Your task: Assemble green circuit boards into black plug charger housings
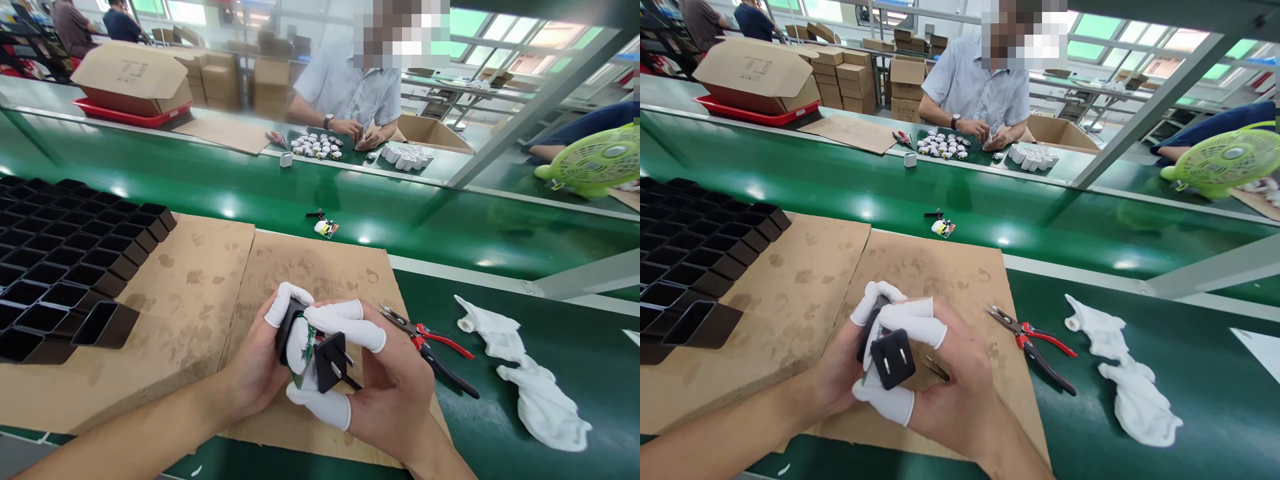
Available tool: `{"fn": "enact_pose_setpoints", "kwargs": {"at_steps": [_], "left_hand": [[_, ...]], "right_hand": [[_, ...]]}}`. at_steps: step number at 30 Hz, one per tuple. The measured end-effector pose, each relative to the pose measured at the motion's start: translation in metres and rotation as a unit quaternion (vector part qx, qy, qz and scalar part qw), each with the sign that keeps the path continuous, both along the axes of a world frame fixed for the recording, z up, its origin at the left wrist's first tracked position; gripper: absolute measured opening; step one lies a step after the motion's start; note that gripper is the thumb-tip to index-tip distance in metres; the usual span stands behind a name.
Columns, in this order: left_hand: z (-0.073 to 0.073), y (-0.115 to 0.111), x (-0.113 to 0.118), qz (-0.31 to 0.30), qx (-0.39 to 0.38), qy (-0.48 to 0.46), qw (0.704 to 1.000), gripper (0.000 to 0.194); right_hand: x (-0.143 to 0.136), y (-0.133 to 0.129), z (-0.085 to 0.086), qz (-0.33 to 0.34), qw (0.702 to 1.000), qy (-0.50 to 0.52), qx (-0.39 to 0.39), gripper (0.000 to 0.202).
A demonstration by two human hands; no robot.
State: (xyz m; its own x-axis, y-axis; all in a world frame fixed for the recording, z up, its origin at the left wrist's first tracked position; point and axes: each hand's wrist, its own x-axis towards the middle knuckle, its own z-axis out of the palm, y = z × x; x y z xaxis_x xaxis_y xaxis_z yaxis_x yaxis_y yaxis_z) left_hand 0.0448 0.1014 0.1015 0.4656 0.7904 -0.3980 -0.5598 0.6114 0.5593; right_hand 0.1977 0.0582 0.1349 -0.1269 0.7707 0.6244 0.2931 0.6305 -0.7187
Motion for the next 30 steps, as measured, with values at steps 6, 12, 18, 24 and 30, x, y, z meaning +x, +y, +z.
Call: {"fn": "enact_pose_setpoints", "kwargs": {"at_steps": [6,12,18,24,30], "left_hand": [[0.0036,-0.0004,0.0014,-0.005,-0.019,0.015,1.0,0.066],[0.0049,-0.0004,0.0024,0.002,-0.029,0.016,0.999,0.07],[0.0052,-0.0006,0.003,0.007,-0.03,0.036,0.999,0.074],[0.0017,-0.001,0.0036,0.012,-0.025,0.036,0.999,0.069],[0.0045,-0.0018,0.0059,0.026,-0.004,0.032,0.999,0.064]], "right_hand": [[-0.0011,0.0004,0.0,-0.01,1.0,-0.003,0.004,0.061],[0.001,0.0003,-0.0022,-0.014,1.0,-0.013,-0.004,0.064],[0.0005,0.0015,-0.0007,-0.03,0.999,-0.037,0.02,0.063],[0.001,0.0013,-0.001,-0.042,0.996,-0.072,0.039,0.067],[-0.0003,0.0027,0.0026,-0.069,0.991,-0.102,0.051,0.065]]}}
